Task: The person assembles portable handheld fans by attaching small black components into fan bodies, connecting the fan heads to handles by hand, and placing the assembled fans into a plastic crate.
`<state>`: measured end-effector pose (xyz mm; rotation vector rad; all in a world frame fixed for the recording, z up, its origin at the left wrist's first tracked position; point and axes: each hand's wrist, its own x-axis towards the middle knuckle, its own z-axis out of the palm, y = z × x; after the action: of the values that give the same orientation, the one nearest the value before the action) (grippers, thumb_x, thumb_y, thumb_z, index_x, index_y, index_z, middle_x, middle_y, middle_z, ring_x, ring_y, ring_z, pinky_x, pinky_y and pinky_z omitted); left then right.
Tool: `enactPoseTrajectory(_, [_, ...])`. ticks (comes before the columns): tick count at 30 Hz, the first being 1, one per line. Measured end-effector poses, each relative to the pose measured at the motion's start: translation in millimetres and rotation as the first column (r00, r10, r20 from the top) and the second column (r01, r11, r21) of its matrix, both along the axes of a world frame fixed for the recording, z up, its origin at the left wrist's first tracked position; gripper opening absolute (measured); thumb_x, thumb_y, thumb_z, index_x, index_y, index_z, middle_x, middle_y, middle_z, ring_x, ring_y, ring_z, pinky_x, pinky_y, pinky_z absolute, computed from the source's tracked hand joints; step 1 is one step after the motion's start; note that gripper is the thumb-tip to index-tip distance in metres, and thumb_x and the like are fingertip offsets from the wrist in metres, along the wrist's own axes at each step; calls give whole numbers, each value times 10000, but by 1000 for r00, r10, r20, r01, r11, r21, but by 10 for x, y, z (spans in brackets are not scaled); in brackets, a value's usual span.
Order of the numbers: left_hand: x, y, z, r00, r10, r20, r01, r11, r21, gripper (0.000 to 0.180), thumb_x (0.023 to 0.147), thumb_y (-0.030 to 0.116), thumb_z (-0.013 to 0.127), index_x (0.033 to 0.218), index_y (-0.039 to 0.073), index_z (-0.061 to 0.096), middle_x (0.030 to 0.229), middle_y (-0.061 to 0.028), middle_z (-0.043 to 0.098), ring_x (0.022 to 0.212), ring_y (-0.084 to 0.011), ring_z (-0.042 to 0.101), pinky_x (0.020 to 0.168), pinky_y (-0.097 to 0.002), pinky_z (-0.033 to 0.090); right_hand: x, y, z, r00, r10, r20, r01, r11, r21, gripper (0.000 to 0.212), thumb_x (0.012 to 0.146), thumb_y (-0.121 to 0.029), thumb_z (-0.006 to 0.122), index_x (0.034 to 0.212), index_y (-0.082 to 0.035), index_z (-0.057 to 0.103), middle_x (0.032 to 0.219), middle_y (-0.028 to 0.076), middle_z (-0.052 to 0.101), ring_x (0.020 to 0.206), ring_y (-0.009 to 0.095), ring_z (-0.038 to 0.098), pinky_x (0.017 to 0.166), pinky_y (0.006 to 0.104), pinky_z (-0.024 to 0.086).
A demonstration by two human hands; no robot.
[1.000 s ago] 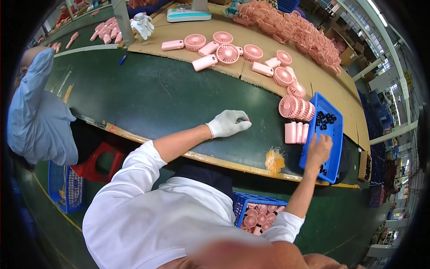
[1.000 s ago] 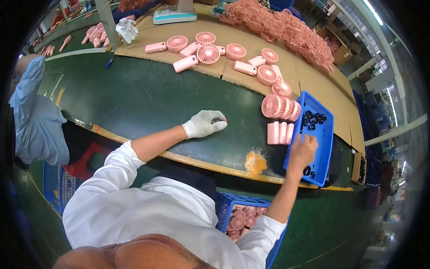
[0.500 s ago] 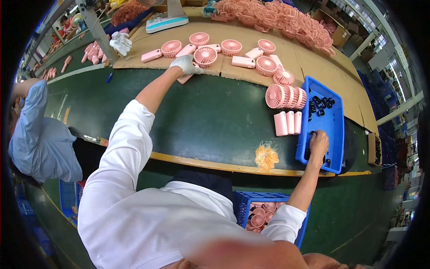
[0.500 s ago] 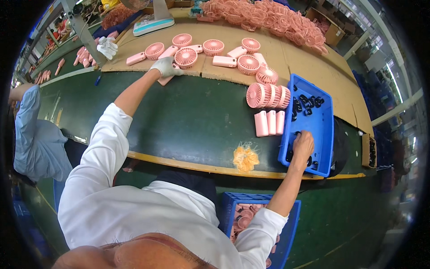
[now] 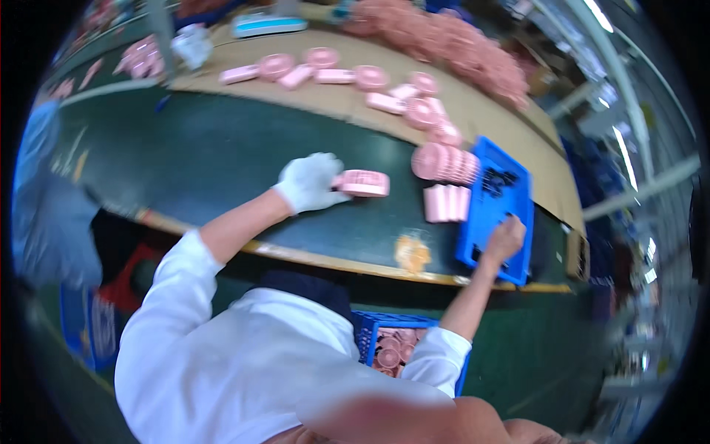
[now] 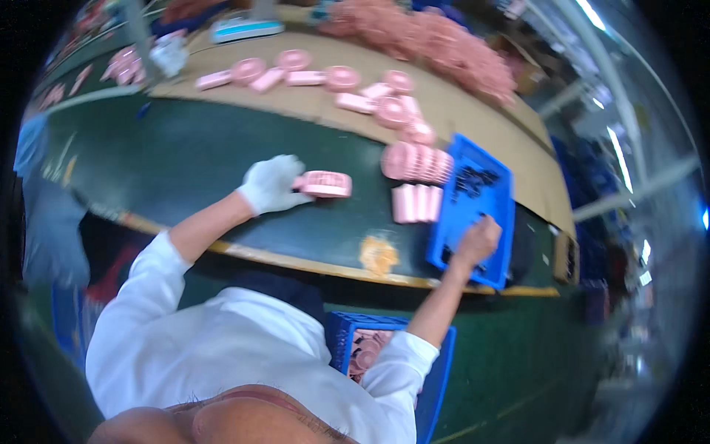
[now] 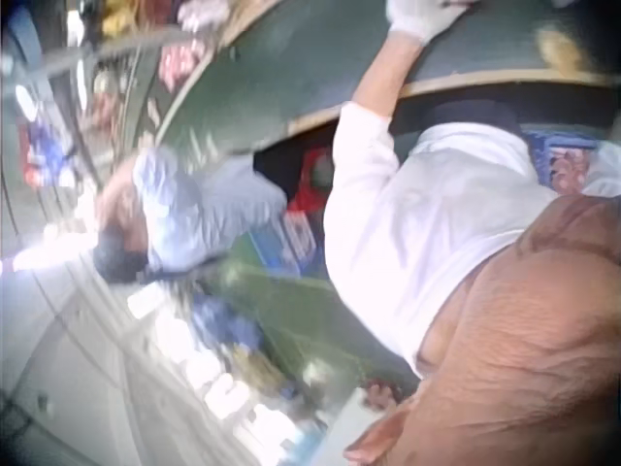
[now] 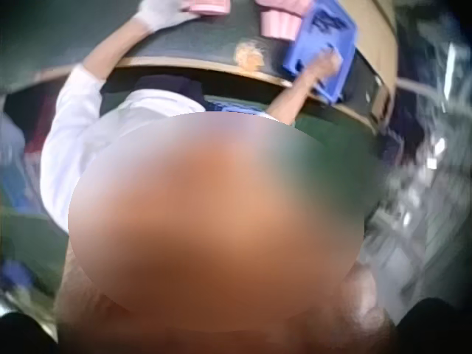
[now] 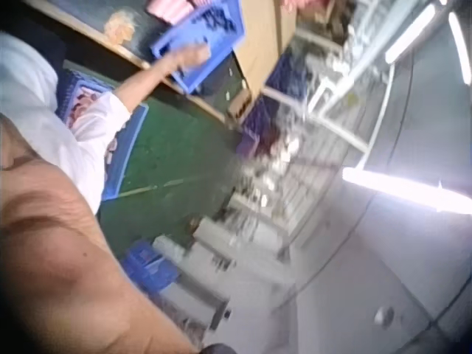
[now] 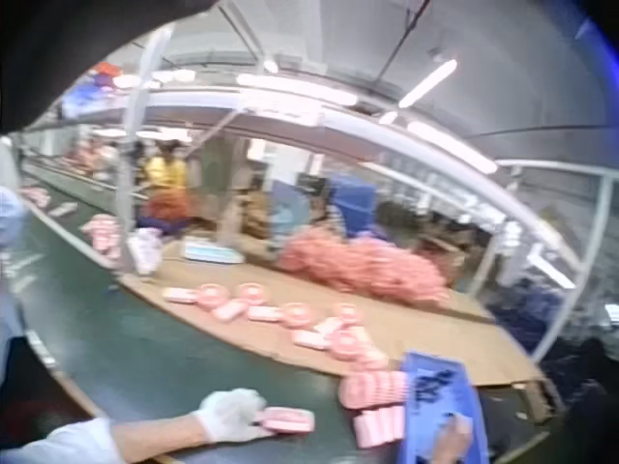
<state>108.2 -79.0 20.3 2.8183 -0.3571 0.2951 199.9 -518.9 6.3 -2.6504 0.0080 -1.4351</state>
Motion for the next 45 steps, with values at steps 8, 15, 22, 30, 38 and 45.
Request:
enactPoseTrajectory(8, [-46,47,59,990,96,-100,-90,994,63,416,739,497,666,704,82,659,755,-137,655,696,-318,645,604,-421,505,-252,2300,366,755,609,245,-656,702,276,34,845,26,540,864,-2,540,784,176,528,728,361,550,633,445,452])
enactPoseTrajectory(15, [130,393,-477,967,25,-252,-250,-58,-966,252,884,268,626,922,19,646,720,-26,595,639,-113,583,580,-257,482,-170,3205,-44,543,746,385,-685,128,717,102,891,21,529,971,36,591,833,120,567,585,173,597,496,277,492])
enactPoseTrajectory(22, [84,184,-256,960,-70,-270,-279,-175,-944,233,865,184,635,1029,21,605,822,-63,639,685,-146,628,601,-274,516,-270,3316,-148,597,759,258,-766,444,466,134,754,48,644,873,4,603,852,132,587,702,276,608,568,333,486])
enactPoseTrajectory(30, [36,240,-413,940,-27,-341,-339,46,-940,477,973,465,407,956,36,614,822,8,591,714,-63,535,622,-239,438,-421,3467,-175,535,814,226,-831,555,-32,222,645,-20,729,827,-53,606,950,68,575,658,208,537,513,314,412])
enactPoseTrajectory(38, [133,385,-527,960,61,-274,-278,76,-957,434,880,440,610,678,57,577,586,-7,547,499,-80,509,428,-278,374,-407,3529,-233,432,901,41,-898,434,-71,162,661,-3,647,812,13,592,1076,117,579,817,250,564,691,367,440])
enactPoseTrajectory(45, [194,431,-370,921,137,-364,-388,399,-831,374,854,386,618,704,45,603,519,17,513,472,-65,483,437,-262,383,-413,3537,-249,401,914,54,-885,372,280,187,677,74,631,846,-1,651,1042,129,601,877,268,596,717,347,519])
